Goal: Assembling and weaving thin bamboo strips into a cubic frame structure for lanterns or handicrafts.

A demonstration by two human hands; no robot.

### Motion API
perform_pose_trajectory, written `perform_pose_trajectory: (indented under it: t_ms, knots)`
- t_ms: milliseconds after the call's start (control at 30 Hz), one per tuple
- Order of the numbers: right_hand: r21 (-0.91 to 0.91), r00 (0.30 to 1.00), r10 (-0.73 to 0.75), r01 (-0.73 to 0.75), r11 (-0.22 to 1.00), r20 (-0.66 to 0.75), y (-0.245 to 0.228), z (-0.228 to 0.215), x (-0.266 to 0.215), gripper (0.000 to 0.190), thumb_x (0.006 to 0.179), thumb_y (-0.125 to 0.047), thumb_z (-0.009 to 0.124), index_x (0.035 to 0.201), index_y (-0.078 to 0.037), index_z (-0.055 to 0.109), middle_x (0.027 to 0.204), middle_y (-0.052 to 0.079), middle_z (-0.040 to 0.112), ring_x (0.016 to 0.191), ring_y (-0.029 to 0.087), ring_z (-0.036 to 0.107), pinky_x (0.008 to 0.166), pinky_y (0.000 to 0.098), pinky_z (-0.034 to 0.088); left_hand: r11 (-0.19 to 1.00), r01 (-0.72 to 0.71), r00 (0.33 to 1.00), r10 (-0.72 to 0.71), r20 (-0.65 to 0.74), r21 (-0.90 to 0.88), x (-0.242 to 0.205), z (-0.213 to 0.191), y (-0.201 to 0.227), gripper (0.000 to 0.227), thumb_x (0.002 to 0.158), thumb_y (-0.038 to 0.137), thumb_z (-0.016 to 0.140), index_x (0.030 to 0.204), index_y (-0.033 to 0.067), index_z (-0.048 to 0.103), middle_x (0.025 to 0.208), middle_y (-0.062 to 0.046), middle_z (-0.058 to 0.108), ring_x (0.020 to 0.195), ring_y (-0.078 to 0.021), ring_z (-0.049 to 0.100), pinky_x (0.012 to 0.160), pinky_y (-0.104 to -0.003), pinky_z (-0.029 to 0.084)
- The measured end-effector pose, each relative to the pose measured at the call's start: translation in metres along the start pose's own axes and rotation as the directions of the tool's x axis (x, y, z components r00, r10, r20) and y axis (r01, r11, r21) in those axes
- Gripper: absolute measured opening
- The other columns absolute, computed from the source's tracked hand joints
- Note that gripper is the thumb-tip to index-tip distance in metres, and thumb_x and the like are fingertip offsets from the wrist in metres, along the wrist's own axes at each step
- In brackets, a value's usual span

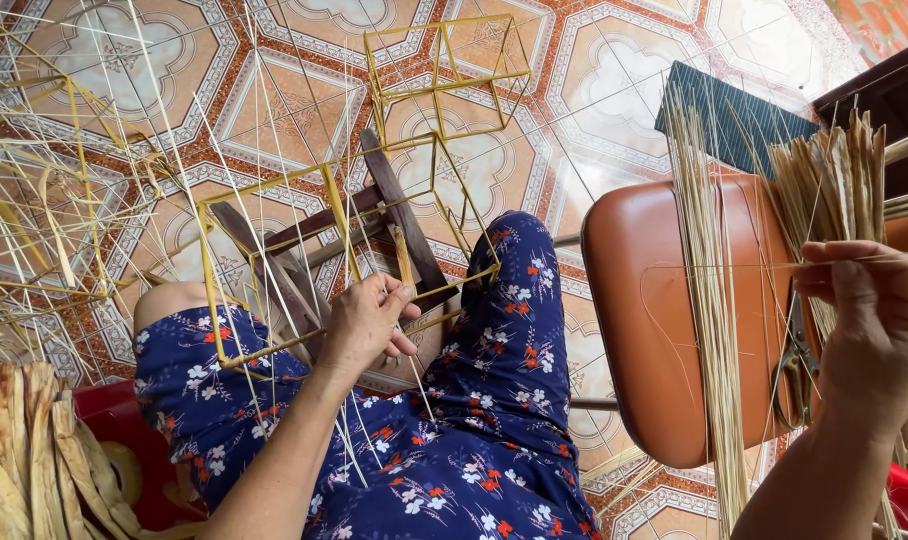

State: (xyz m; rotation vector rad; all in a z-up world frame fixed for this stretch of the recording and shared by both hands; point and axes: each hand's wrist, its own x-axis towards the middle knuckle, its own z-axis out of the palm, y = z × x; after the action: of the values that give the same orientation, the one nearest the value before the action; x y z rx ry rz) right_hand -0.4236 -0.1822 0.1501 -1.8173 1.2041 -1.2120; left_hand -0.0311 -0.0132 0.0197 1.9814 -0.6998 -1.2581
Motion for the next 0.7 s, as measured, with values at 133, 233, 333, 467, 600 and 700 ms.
perform_pose_trajectory:
  t_ms: [133,233,333,467,600,700]
  knots:
    - [0.059,0.999,0.033,-0.033,0.998,-0.001,-0.015,0.013,0.004,0.008,0.122,0.001,0.053,0.117,0.002,0.059,0.111,0.014,0.071,0.095,0.016,0.072,0.09,0.0284,0.06,1.0,0.001,1.0,-0.001,0.002,-0.004,0.0,0.001,0.0,0.025,0.102,0.025,0.055,0.107,0.0018,0.063,0.09,-0.01,0.079,0.051,-0.0184,0.074,0.037,-0.026,0.056]
    - [-0.072,0.999,-0.035,0.037,0.997,0.033,-0.003,0.006,0.006,0.008,0.12,0.001,0.052,0.121,0.001,0.06,0.11,0.013,0.071,0.096,0.017,0.072,0.094,0.0314,0.061,0.999,0.012,1.0,-0.012,0.0,-0.033,0.002,0.002,-0.001,0.025,0.102,0.024,0.055,0.107,0.0011,0.063,0.09,-0.011,0.079,0.052,-0.0186,0.074,0.037,-0.026,0.056]
    - [-0.042,0.995,-0.08,0.082,0.996,0.053,0.035,-0.014,0.004,0.01,0.124,-0.001,0.049,0.127,0.001,0.059,0.113,0.014,0.071,0.099,0.018,0.073,0.091,0.0295,0.06,0.992,0.036,0.999,-0.036,0.007,-0.124,0.008,0.003,-0.005,0.024,0.102,0.022,0.055,0.107,-0.0003,0.063,0.089,-0.013,0.078,0.053,-0.0201,0.074,0.038,-0.027,0.056]
    - [-0.082,0.981,-0.166,0.175,0.981,0.101,0.014,0.02,0.005,0.027,0.127,-0.005,0.035,0.123,0.001,0.06,0.11,0.016,0.068,0.099,0.023,0.07,0.093,0.0326,0.059,0.954,0.093,0.995,-0.076,0.068,-0.286,0.017,0.002,-0.009,0.02,0.101,0.017,0.056,0.108,-0.0017,0.059,0.091,-0.017,0.076,0.053,-0.0239,0.074,0.038,-0.029,0.056]
    - [0.441,0.931,-0.149,-0.014,0.897,0.333,-0.039,0.123,0.017,0.007,0.117,0.001,0.054,0.123,-0.001,0.057,0.112,0.016,0.069,0.103,0.024,0.074,0.094,0.0366,0.065,0.925,0.137,0.988,-0.103,0.113,-0.355,0.018,0.0,-0.003,0.02,0.1,0.015,0.057,0.109,-0.0028,0.056,0.096,-0.019,0.074,0.053,-0.0259,0.073,0.037,-0.03,0.056]
    - [0.273,0.868,0.054,-0.213,0.938,0.494,-0.029,0.195,0.031,0.008,0.108,0.0,0.056,0.115,0.001,0.059,0.106,0.014,0.074,0.094,0.021,0.074,0.084,0.0326,0.063,0.944,0.111,0.993,-0.091,0.079,-0.312,0.012,-0.002,0.006,0.02,0.101,0.015,0.055,0.11,-0.0031,0.055,0.099,-0.021,0.071,0.054,-0.0255,0.074,0.038,-0.029,0.057]
